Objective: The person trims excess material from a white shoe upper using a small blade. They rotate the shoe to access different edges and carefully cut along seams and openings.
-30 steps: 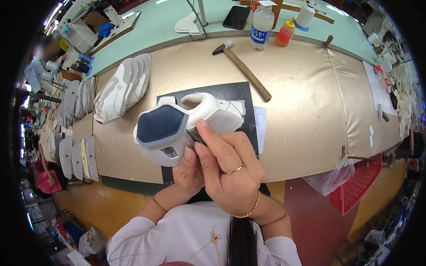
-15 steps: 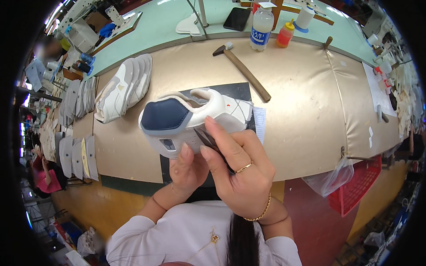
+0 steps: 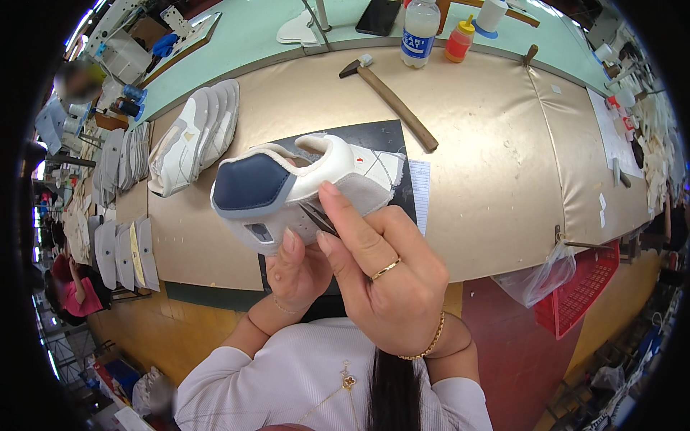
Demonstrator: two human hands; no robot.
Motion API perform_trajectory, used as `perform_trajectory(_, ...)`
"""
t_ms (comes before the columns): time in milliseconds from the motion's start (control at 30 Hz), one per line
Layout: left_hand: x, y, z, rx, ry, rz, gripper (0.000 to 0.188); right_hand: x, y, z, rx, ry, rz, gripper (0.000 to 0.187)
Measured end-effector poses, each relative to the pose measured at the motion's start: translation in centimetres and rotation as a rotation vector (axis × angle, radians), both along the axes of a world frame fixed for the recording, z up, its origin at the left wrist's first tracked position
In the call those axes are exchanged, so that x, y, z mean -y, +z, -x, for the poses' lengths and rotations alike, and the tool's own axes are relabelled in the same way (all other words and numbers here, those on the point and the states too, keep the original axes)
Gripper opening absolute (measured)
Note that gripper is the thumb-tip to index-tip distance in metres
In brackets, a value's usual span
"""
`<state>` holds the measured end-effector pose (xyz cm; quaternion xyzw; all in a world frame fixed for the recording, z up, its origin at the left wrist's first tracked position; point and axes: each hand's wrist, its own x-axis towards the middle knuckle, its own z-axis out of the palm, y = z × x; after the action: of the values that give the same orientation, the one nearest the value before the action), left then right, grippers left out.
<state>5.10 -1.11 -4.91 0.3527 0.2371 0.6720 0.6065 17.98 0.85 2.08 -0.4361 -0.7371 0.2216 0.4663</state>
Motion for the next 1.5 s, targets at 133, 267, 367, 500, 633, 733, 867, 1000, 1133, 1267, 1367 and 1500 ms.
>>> perform_trajectory(133,0.1,-0.2,0.2,-0.006,-0.011,0.023,0.059,0.0,-0.1,0.0,0.004,0.003,0.003,0.043)
perform_trajectory(267,0.1,-0.3,0.4,0.006,-0.043,0.059,0.06,-0.2,-0.4,0.3,-0.035,0.001,-0.009,0.043)
perform_trajectory(367,0.2,-0.1,0.3,0.012,-0.083,0.097,0.061,-0.6,-1.1,1.1,-0.125,-0.024,-0.058,0.042)
perform_trajectory(500,-0.2,0.7,0.1,-0.021,-0.119,0.125,0.066,-0.8,-2.4,1.3,-0.306,-0.019,0.007,0.039)
perform_trajectory(633,0.9,-1.6,-0.5,-0.203,0.082,0.089,0.074,-1.7,-1.6,0.5,-0.785,-0.143,0.221,0.04)
perform_trajectory(733,0.9,-1.2,-0.4,-0.115,0.05,0.095,0.071,-1.8,-0.5,-0.6,-0.711,-0.115,0.169,0.046)
perform_trajectory(867,-1.8,1.2,0.7,-0.02,-0.004,0.001,0.07,-1.0,-1.2,-0.2,-0.443,-0.059,0.277,0.042)
perform_trajectory(1000,-3.5,2.4,1.5,0.102,-0.058,-0.052,0.104,-1.4,-0.6,-0.1,-0.4,-0.003,0.309,0.041)
perform_trajectory(1133,-3.6,3.6,2.2,-0.005,0.0,-0.162,0.127,-1.9,0.0,-1.0,-0.432,0.07,0.327,0.039)
perform_trajectory(1267,-4.9,2.0,3.2,-0.355,0.083,-0.561,0.126,-3.0,1.1,-1.1,-0.407,0.081,0.399,0.038)
perform_trajectory(1367,-5.0,2.1,5.0,-0.647,0.132,-0.63,0.119,-3.7,0.8,-0.8,-0.37,0.097,0.418,0.042)
perform_trajectory(1500,-4.5,2.3,4.8,-0.678,0.267,-0.6,0.113,-3.2,0.1,-0.2,-0.361,0.028,0.245,0.048)
